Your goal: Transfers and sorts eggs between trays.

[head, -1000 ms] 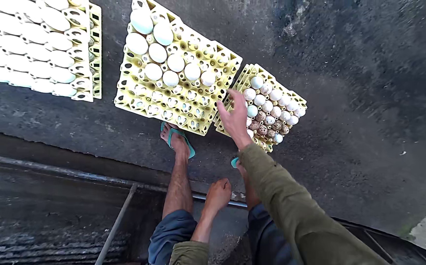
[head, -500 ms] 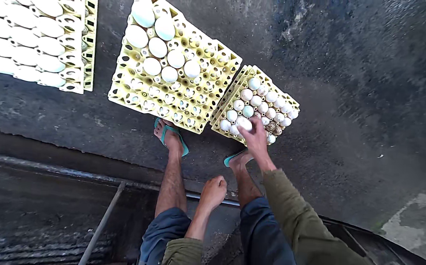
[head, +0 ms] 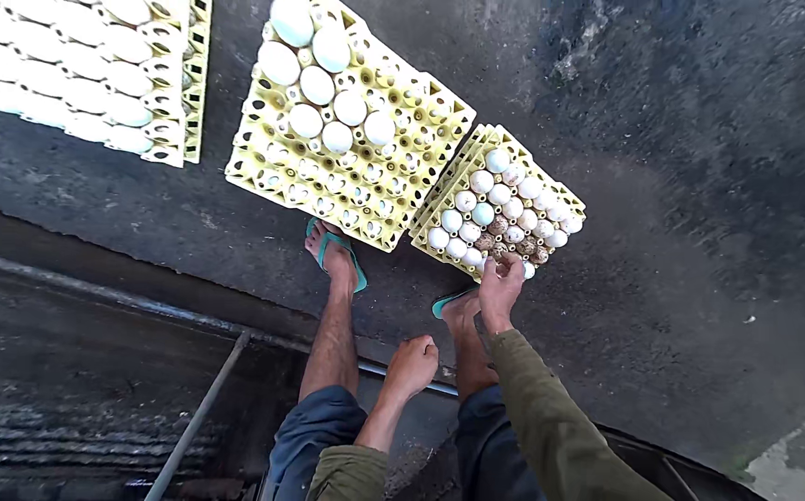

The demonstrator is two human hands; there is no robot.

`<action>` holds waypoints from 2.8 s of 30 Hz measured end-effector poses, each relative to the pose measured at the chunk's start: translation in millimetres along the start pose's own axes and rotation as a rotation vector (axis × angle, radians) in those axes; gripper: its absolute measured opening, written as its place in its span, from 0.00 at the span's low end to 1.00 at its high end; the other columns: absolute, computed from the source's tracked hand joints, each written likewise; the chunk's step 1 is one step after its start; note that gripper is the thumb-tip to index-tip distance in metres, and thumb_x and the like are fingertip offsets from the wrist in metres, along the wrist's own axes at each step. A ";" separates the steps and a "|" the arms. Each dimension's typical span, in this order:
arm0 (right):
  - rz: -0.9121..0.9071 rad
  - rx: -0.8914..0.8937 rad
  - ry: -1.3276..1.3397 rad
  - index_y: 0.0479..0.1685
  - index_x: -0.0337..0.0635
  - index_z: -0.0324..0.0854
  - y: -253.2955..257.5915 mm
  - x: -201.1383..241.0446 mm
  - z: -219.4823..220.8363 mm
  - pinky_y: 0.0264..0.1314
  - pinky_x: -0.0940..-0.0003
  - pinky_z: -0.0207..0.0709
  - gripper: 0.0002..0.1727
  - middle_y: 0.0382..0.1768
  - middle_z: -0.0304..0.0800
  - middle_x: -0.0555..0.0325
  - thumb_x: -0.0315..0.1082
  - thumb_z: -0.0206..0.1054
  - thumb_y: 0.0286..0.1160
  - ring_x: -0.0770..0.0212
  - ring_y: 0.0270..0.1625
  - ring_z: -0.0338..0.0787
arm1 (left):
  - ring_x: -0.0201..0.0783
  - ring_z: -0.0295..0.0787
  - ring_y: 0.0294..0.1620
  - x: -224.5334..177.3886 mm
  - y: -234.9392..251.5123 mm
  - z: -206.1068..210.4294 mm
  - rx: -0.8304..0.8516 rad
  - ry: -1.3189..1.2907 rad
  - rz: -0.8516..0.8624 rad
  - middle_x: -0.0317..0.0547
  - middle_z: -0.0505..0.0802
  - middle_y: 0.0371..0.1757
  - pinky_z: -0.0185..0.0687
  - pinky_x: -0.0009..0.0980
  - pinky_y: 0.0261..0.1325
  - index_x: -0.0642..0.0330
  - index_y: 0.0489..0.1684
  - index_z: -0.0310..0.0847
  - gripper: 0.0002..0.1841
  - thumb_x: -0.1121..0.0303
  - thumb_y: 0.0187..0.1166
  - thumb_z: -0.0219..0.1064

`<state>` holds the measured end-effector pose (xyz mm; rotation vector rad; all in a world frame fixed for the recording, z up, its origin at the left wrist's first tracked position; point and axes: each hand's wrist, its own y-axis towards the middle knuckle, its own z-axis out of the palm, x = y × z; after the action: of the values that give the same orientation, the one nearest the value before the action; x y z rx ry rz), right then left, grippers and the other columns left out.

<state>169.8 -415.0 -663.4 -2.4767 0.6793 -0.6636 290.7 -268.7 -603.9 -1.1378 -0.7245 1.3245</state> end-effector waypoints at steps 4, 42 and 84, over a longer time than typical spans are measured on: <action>-0.402 0.257 0.008 0.70 0.28 0.76 -8.8 88.4 24.2 0.63 0.55 0.83 0.23 0.65 0.82 0.35 0.34 0.64 0.81 0.48 0.62 0.87 | 0.54 0.86 0.50 2.2 1.4 -0.6 0.014 -0.005 0.015 0.58 0.88 0.44 0.76 0.56 0.56 0.63 0.47 0.83 0.21 0.61 0.92 0.44; -0.093 0.094 0.087 0.69 0.26 0.76 -0.2 34.8 -22.4 0.69 0.60 0.81 0.21 0.65 0.83 0.35 0.30 0.64 0.82 0.52 0.65 0.87 | 0.53 0.86 0.49 -6.4 0.3 -10.1 -0.013 -0.019 0.003 0.56 0.88 0.42 0.77 0.55 0.54 0.63 0.45 0.82 0.20 0.62 0.92 0.44; 0.391 -0.154 0.151 0.75 0.31 0.73 32.4 -103.4 -51.0 0.71 0.53 0.79 0.26 0.64 0.86 0.37 0.39 0.67 0.85 0.48 0.65 0.87 | 0.49 0.81 0.41 -8.8 0.7 -4.4 -0.022 0.027 -0.023 0.52 0.83 0.35 0.73 0.52 0.48 0.61 0.40 0.81 0.18 0.63 0.91 0.46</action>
<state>52.0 -397.2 -675.6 -2.3419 1.2737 -0.6683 293.0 -278.2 -604.3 -1.1596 -0.7318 1.2827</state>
